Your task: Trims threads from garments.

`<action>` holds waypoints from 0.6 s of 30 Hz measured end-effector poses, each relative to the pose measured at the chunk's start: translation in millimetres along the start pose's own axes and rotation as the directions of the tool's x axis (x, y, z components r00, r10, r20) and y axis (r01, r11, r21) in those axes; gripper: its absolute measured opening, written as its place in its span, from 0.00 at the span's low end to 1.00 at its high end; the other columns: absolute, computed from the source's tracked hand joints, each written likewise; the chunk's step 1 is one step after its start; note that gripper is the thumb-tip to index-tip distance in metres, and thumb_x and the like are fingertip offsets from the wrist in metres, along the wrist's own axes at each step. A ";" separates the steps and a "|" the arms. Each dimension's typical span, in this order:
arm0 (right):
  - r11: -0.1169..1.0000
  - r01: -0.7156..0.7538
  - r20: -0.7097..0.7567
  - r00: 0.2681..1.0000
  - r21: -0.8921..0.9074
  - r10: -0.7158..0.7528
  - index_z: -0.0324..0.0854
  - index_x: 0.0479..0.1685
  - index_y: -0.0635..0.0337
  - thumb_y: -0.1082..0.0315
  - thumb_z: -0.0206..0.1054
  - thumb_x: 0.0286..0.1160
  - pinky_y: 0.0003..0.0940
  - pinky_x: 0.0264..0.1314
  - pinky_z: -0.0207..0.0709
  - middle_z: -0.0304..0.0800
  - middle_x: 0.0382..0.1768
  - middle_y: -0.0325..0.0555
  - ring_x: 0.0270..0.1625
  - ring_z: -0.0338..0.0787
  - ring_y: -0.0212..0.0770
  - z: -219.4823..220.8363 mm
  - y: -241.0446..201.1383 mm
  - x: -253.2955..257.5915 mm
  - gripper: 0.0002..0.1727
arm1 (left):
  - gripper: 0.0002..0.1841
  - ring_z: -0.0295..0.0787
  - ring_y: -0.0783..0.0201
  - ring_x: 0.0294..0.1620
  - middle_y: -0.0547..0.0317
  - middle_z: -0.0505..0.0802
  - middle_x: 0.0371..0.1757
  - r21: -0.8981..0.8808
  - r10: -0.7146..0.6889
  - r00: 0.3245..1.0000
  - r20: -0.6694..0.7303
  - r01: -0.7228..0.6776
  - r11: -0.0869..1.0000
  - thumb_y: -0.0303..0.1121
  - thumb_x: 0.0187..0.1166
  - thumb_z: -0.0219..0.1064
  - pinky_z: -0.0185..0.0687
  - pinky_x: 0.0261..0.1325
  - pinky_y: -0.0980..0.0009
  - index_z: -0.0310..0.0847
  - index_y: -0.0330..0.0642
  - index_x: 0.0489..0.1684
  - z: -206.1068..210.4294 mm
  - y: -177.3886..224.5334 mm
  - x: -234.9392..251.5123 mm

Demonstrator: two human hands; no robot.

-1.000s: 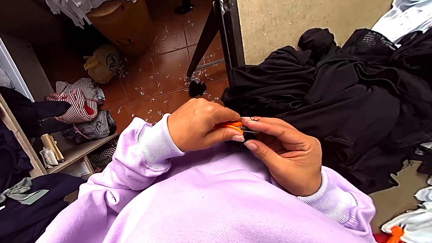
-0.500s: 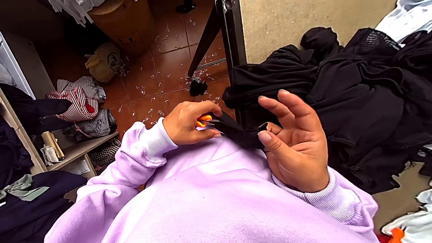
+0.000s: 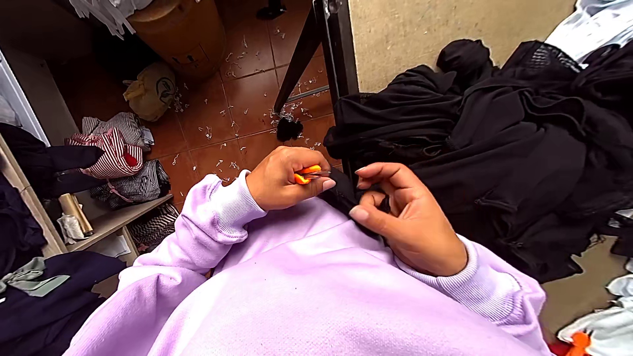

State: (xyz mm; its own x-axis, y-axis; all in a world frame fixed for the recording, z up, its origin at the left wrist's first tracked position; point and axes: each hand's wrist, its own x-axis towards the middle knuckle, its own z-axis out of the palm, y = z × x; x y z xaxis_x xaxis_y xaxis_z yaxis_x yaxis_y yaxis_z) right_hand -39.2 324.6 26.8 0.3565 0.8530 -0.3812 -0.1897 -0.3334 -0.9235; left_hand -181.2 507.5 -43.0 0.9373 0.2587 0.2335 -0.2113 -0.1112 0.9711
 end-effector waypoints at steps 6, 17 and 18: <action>0.925 0.195 0.108 0.980 -0.326 -0.168 0.76 0.30 0.54 0.76 0.59 0.65 0.13 0.46 0.75 0.87 0.59 0.39 0.49 0.83 0.21 -0.3 0.8 2.8 0.06 | 0.09 0.73 0.78 0.25 0.58 0.82 0.22 -0.068 0.003 1.000 -0.017 -0.004 0.998 0.25 0.76 0.68 0.65 0.28 0.82 0.83 0.28 0.26 4.8 8.5 5.8; 0.878 0.248 0.067 0.968 -0.409 -0.243 0.92 0.51 0.66 0.79 0.62 0.69 0.21 0.72 0.80 0.94 0.57 0.46 0.65 0.89 0.29 1.7 0.5 0.8 0.16 | 0.08 0.73 0.77 0.26 0.58 0.83 0.25 -0.009 -0.022 0.997 -0.069 0.021 1.000 0.26 0.76 0.68 0.67 0.29 0.81 0.82 0.29 0.31 5.5 8.3 7.1; 0.889 0.239 0.068 0.971 -0.391 -0.231 0.91 0.55 0.67 0.78 0.63 0.69 0.22 0.74 0.78 0.93 0.61 0.47 0.69 0.87 0.30 1.4 0.0 0.6 0.17 | 0.09 0.75 0.77 0.29 0.58 0.84 0.28 0.003 -0.060 0.997 -0.052 0.060 0.998 0.29 0.77 0.68 0.70 0.32 0.82 0.82 0.27 0.38 2.6 9.7 5.1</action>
State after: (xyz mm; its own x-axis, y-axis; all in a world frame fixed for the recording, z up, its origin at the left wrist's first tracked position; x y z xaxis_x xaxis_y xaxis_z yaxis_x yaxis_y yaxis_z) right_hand -40.3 325.6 26.7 0.3275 0.9322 -0.1542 0.2742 -0.2499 -0.9286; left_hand -177.8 505.2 -32.5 0.9326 0.3145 0.1769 -0.1532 -0.0986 0.9833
